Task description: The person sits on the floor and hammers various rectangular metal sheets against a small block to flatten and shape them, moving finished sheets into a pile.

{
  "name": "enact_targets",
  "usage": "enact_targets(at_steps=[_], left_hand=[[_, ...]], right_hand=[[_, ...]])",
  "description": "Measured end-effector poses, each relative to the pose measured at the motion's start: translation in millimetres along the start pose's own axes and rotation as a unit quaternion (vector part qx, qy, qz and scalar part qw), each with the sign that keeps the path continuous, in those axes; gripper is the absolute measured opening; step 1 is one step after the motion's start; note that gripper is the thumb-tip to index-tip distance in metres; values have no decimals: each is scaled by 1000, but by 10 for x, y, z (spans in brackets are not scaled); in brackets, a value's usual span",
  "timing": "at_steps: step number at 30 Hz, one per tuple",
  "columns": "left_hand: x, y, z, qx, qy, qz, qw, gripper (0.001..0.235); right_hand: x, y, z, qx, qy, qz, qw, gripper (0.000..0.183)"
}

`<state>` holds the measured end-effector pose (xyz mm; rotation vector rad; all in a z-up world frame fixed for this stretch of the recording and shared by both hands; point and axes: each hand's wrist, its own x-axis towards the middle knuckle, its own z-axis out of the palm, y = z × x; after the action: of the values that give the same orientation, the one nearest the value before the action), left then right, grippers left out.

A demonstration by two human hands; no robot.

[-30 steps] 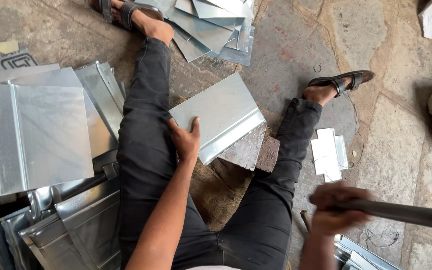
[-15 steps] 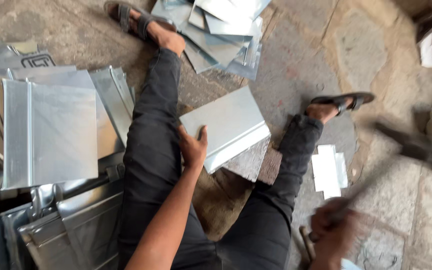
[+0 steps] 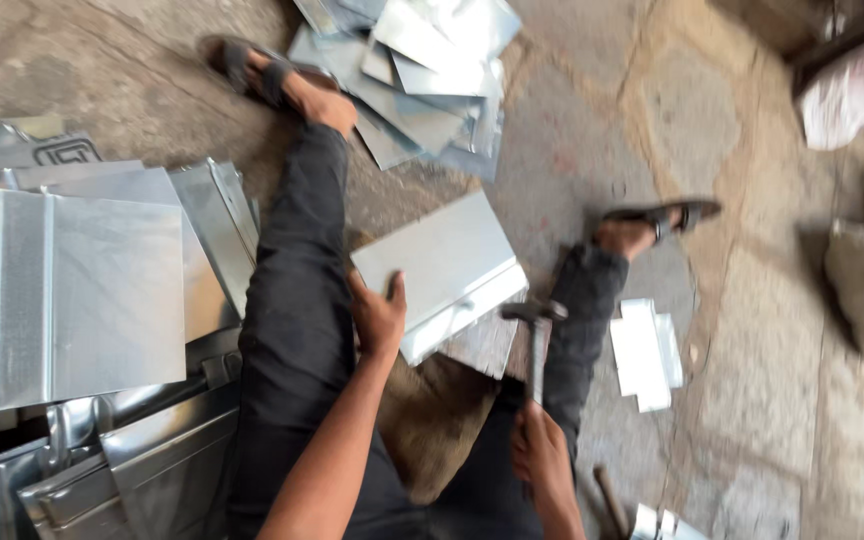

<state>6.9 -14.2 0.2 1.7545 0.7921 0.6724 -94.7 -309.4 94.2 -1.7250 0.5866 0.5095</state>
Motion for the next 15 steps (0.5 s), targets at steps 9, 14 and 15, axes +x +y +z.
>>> enact_targets(at_steps=[9,14,15], left_hand=[[20,-58,39,2,-22,-21,1000,72],[-6,-86,50,4,-23,-27,999,72],[-31,-109,32,2,-24,-25,999,71]], right_hand=[[-980,-1181,-480,194,97,-444,869,52],[-586,-735,51,61,125,-574,807,55],[-470,-544,150,20,109,-532,839,52]])
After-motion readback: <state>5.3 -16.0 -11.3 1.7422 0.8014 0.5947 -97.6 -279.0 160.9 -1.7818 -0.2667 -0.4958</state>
